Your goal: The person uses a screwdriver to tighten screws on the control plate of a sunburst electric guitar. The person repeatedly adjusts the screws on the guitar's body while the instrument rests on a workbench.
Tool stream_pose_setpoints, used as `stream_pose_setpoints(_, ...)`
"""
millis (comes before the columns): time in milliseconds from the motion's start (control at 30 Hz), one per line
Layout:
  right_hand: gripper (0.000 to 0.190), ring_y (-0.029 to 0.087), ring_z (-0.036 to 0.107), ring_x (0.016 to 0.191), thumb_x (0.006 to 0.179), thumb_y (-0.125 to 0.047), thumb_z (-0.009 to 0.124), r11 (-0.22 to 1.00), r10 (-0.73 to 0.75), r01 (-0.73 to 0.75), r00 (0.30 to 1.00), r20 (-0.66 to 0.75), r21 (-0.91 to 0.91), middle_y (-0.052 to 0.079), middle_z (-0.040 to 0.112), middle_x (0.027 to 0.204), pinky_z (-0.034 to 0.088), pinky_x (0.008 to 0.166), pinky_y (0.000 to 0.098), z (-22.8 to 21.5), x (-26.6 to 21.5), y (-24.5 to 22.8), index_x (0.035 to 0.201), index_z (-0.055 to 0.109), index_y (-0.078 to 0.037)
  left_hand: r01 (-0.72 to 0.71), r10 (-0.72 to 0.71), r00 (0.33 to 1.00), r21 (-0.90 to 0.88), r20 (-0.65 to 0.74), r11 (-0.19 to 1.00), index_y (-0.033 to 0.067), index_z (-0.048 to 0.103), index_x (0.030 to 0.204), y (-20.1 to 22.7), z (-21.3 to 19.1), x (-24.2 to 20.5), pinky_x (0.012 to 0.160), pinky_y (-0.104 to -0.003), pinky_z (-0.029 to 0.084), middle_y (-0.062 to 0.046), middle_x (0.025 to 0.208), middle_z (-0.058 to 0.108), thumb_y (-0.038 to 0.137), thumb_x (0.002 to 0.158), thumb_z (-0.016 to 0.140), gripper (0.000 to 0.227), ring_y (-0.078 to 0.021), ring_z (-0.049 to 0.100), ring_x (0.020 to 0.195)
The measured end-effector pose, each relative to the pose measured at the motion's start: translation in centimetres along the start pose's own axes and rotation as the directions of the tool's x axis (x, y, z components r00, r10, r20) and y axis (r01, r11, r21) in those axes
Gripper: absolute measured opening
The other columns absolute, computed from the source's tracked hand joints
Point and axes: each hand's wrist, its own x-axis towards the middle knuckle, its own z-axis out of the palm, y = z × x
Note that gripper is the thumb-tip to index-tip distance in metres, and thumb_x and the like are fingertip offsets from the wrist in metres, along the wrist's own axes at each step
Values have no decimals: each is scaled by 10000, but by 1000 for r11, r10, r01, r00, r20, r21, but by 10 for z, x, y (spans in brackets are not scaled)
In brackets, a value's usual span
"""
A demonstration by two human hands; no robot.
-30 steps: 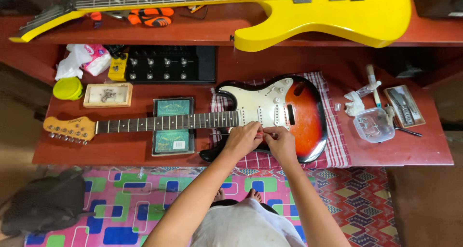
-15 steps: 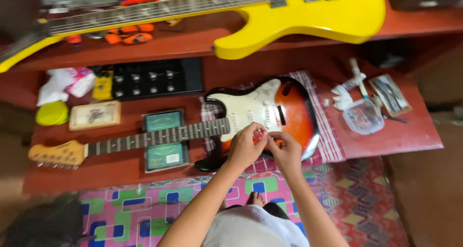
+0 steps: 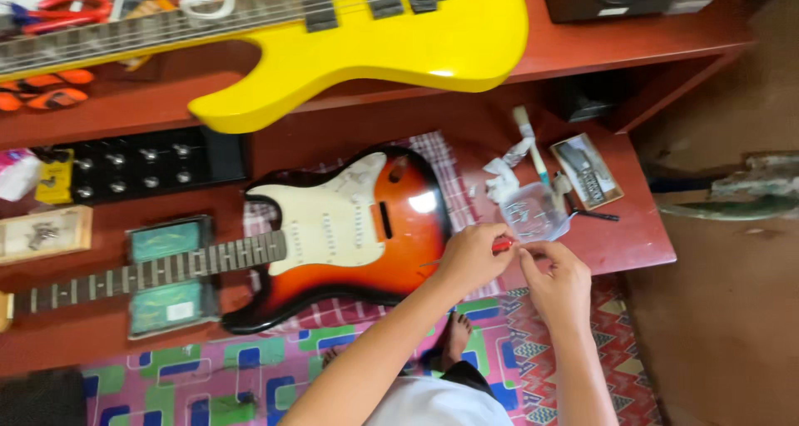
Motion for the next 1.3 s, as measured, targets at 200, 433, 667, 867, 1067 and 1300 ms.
stream_pose_setpoints(200,111,314,729,874,844,-311,767,964,-89,113,990,111,-239,51,745,842,560,798,482,16,72,114,900,794,-219,266,-278,959,169,57,949,203,762,982,-16,76,76,848,-513,600,-127,925,762,249,888,618,178,-403,735,978)
stream_pose_setpoints(433,90,206,699,836,797,-453,754,772,-226,332,940,255,-542,-57,648,787,505,825,394,34,105,153,849,762,-380,465,-479,877,300,-30,833,244,777,1010,-30,97,104,826,-508,612,-111,940,768,330,870,641,214,-386,752,967)
stream_pose_setpoints(667,96,197,695,852,813,-489,751,765,-264,384,919,292,-517,-43,643,784,469,900,381,40,113,150,875,767,-418,363,-416,909,480,5,799,98,788,1009,-38,117,108,836,-546,614,-205,933,757,197,858,658,223,-448,751,945)
stream_pose_setpoints(867,75,193,715,854,867,-450,723,803,-248,379,914,321,-459,-49,668,761,480,872,375,29,115,155,914,778,-426,414,-431,902,368,-40,832,76,763,1065,-10,92,97,850,-575,598,-225,964,744,187,881,626,255,-482,734,960)
stream_pose_setpoints(1067,119,272,723,829,914,-388,695,921,-160,268,923,350,-285,36,679,796,523,798,430,10,111,152,977,783,-337,438,-426,898,160,-109,884,74,717,1013,8,76,70,848,-565,582,-217,909,725,226,924,570,229,-466,722,961)
stream_pose_setpoints(1300,503,169,645,782,761,-216,682,986,-127,20,729,672,165,30,775,1055,487,725,325,-15,75,33,1257,697,-128,372,-421,841,-201,-341,906,75,677,952,48,47,30,852,-487,484,-182,967,732,357,1043,398,407,-388,691,947)
